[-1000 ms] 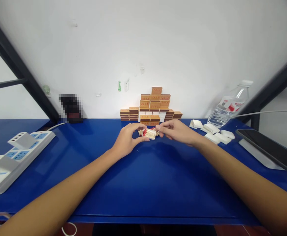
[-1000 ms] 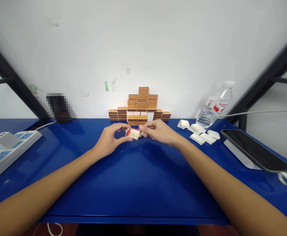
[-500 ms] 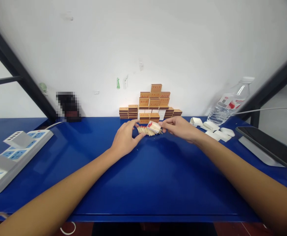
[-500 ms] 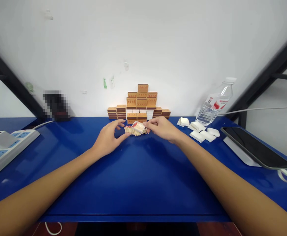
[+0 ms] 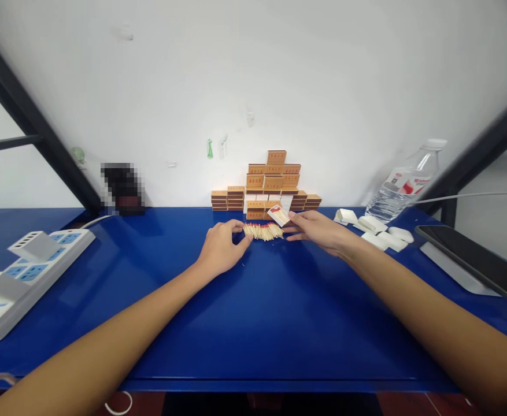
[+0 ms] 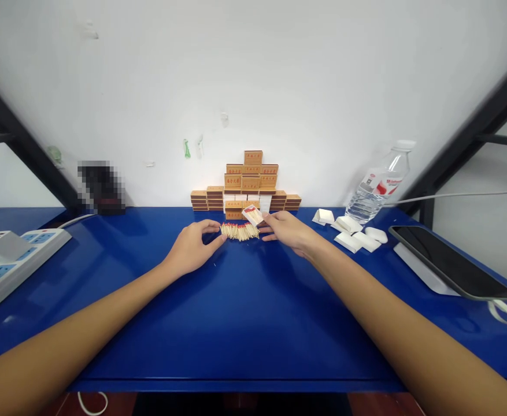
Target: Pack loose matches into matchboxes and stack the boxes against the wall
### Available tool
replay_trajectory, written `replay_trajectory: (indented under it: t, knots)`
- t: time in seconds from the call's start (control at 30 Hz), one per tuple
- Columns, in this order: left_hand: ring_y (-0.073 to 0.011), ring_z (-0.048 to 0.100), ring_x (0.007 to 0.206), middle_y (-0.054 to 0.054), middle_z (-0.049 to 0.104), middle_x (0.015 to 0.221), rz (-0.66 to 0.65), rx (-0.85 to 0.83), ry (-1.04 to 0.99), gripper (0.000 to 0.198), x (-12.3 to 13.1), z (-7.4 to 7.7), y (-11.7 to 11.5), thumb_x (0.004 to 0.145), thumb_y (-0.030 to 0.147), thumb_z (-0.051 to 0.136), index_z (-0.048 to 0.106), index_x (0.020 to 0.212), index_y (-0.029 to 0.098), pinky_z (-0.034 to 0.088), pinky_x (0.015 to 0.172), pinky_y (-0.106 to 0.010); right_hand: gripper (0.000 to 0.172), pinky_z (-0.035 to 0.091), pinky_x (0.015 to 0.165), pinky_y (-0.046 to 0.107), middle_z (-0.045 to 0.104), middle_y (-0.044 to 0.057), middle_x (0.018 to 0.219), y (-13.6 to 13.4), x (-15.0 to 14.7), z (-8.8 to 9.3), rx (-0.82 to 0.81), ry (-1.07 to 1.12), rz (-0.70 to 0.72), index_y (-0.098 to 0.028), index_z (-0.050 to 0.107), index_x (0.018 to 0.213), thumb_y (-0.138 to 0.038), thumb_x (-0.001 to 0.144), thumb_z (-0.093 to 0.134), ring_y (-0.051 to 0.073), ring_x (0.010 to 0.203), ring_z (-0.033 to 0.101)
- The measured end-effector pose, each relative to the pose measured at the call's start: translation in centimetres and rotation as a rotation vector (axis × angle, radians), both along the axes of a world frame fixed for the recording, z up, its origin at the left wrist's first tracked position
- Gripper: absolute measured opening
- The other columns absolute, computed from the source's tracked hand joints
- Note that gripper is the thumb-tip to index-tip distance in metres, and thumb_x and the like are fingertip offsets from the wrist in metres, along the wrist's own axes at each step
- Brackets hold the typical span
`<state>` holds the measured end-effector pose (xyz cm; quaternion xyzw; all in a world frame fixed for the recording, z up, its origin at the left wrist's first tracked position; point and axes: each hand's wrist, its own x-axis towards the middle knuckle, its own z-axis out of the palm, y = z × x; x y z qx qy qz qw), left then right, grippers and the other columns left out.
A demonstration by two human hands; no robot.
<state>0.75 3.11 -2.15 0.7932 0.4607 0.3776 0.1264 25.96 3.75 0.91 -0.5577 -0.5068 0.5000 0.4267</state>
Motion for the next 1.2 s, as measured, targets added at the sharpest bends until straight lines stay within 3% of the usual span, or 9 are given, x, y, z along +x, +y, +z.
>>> replay_trajectory:
  t: [0.2, 0.33, 0.6, 0.8, 1.0, 1.2]
  knots:
    - [-0.0288, 0.072, 0.120, -0.009, 0.078, 0.122, -0.014, -0.182, -0.015, 0.026, 0.4, 1.0, -0.7, 0.094, 0.033, 0.071, 0.069, 0.117, 0.021, 0.057, 0.105, -0.046, 0.027, 0.062, 0.075, 0.025, 0.076, 0.015, 0.126, -0.6, -0.5, 0.3, -0.011, -0.092, 0.065, -0.016, 0.076, 0.104, -0.030, 0.108, 0.053, 0.023, 0.116, 0.071]
    - [-0.0253, 0.072, 0.122, -0.006, 0.077, 0.125, -0.003, -0.254, -0.056, 0.025, 0.6, 1.6, -1.1, 0.094, 0.032, 0.072, 0.067, 0.116, 0.022, 0.056, 0.106, -0.040, 0.030, 0.061, 0.078, 0.024, 0.074, 0.016, 0.129, -0.8, -0.7, 0.3, -0.010, -0.150, 0.081, -0.014, 0.073, 0.104, -0.031, 0.110, 0.050, 0.022, 0.120, 0.069]
    - [-0.0245, 0.076, 0.111, -0.002, 0.081, 0.113, 0.059, -0.301, -0.040, 0.023, 0.6, 2.5, -1.9, 0.093, 0.031, 0.073, 0.069, 0.114, 0.023, 0.058, 0.096, -0.039, 0.029, 0.061, 0.079, 0.026, 0.075, 0.013, 0.122, -1.9, -1.1, 0.4, -0.001, -0.256, 0.147, -0.016, 0.071, 0.101, -0.036, 0.108, 0.051, 0.022, 0.112, 0.070]
    - [-0.0242, 0.077, 0.104, -0.001, 0.082, 0.106, 0.114, -0.281, -0.006, 0.017, 0.6, 2.6, -1.9, 0.092, 0.029, 0.072, 0.071, 0.108, 0.024, 0.057, 0.093, -0.040, 0.033, 0.060, 0.076, 0.031, 0.075, 0.013, 0.116, -1.8, -0.9, 0.1, 0.008, -0.328, 0.117, -0.017, 0.070, 0.097, -0.042, 0.107, 0.051, 0.022, 0.099, 0.071]
    - [-0.0252, 0.075, 0.102, -0.001, 0.081, 0.103, 0.166, -0.206, 0.047, 0.019, 0.6, 2.5, -1.8, 0.090, 0.029, 0.075, 0.072, 0.108, 0.024, 0.056, 0.092, -0.042, 0.035, 0.045, 0.068, 0.031, 0.075, 0.009, 0.088, -0.4, 1.0, 0.6, 0.273, -0.828, -0.102, -0.019, 0.065, 0.084, -0.040, 0.107, 0.049, 0.022, 0.078, 0.067]
    - [-0.0266, 0.074, 0.103, 0.000, 0.081, 0.102, 0.171, -0.161, 0.082, 0.020, 0.5, 2.6, -1.9, 0.091, 0.029, 0.073, 0.071, 0.111, 0.024, 0.055, 0.093, -0.045, 0.030, 0.043, 0.073, 0.037, 0.075, 0.016, 0.094, -0.8, 1.3, 0.8, 0.477, -1.292, -0.190, -0.016, 0.068, 0.092, -0.033, 0.106, 0.047, 0.031, 0.092, 0.068]
